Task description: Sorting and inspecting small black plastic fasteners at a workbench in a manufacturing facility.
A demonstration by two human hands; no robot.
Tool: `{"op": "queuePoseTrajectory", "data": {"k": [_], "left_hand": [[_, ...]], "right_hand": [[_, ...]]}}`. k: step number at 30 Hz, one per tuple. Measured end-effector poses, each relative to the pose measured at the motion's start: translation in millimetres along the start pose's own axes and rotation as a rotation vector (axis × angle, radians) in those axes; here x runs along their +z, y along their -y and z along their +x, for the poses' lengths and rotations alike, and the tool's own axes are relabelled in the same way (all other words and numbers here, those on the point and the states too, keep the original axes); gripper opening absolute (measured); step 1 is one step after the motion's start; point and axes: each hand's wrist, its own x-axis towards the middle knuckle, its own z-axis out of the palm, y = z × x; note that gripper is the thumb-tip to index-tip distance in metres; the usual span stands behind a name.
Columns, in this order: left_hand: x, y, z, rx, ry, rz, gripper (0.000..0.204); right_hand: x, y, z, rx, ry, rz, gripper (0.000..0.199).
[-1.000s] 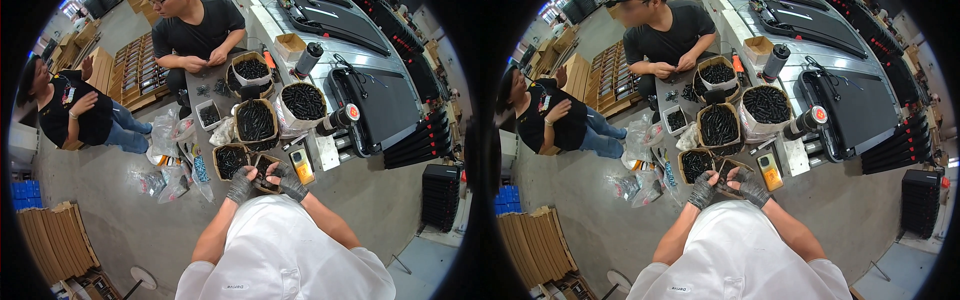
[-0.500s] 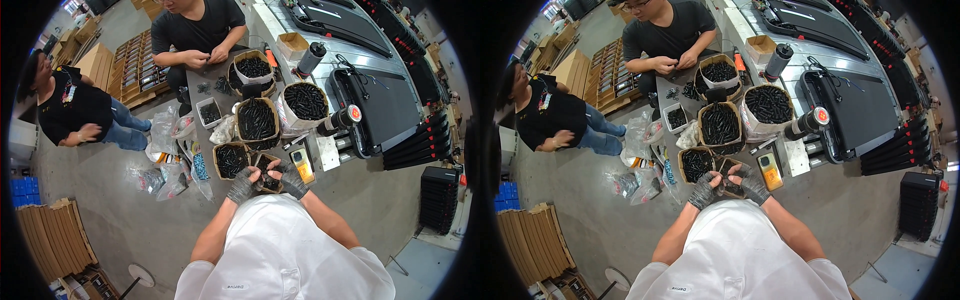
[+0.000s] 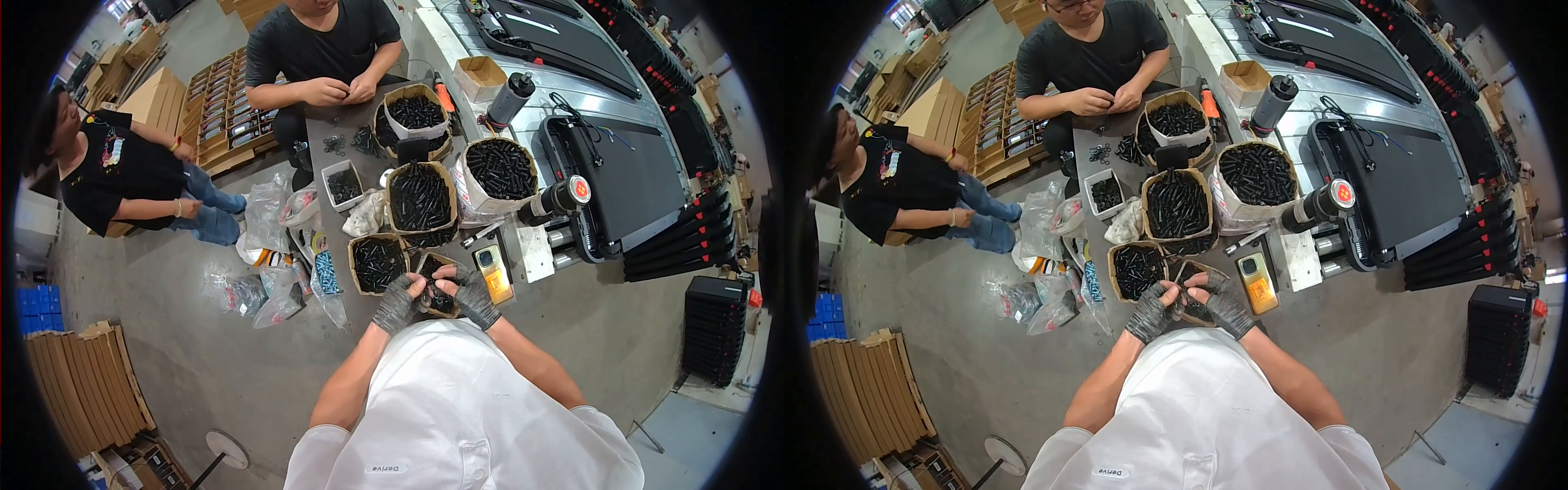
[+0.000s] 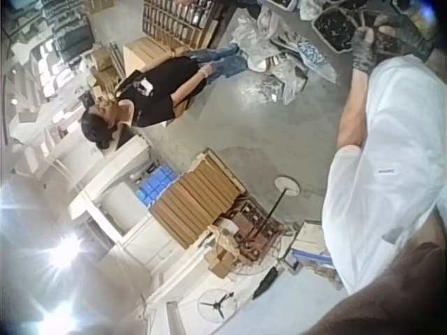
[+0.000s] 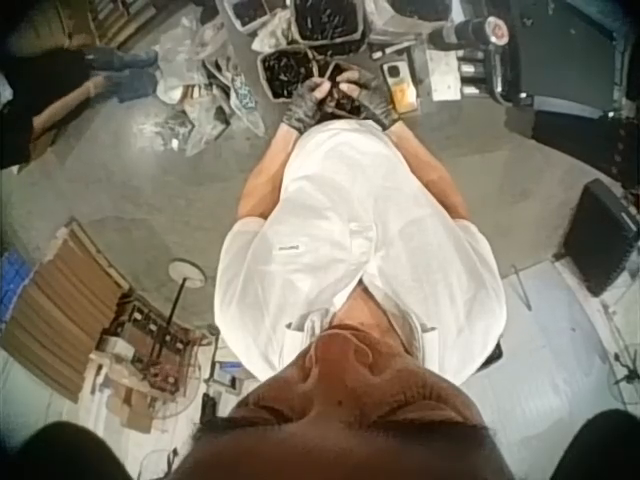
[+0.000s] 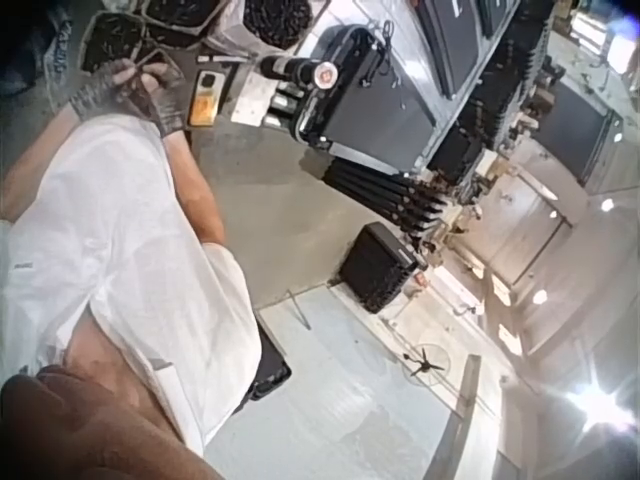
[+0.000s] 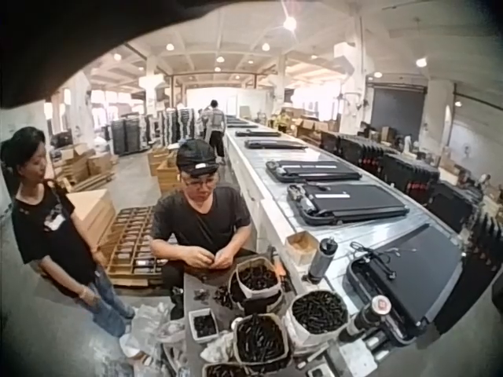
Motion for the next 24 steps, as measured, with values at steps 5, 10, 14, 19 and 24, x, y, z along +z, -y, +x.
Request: {"op": "queuePoseTrajectory", "data": {"k": [5, 10, 14, 19, 24], "left_hand": [[2.8, -0.6, 1.9, 0.01, -0.012, -0.024, 0.022], [2.5, 3.1, 6.7, 0.085, -0.047, 0.026, 0.022], [1.0, 8.1, 10.1, 0.213, -0.083, 0.201, 0.026], [-2.5, 4.0, 10.6, 0.221, -0.1, 0.378, 0.029], [-0.4, 4.1, 11.2, 0.193, -0.086, 0.304, 0.036]], "right_hand": [[4.1, -8.0, 3.9, -0.215, -0.045, -0.147, 0.016], [12.0, -7.9, 2.1, -0.19, -0.089, -0.263, 0.021], [16.2, -0.1, 1.9, -0.035, -0.076, -0.023, 0.027], [25.1, 31.5, -7.3, -0.164, -0.04, -0.397, 0.03], [16.8, 17.1, 0.1, -0.153, -0.061, -0.384, 0.022]]}}
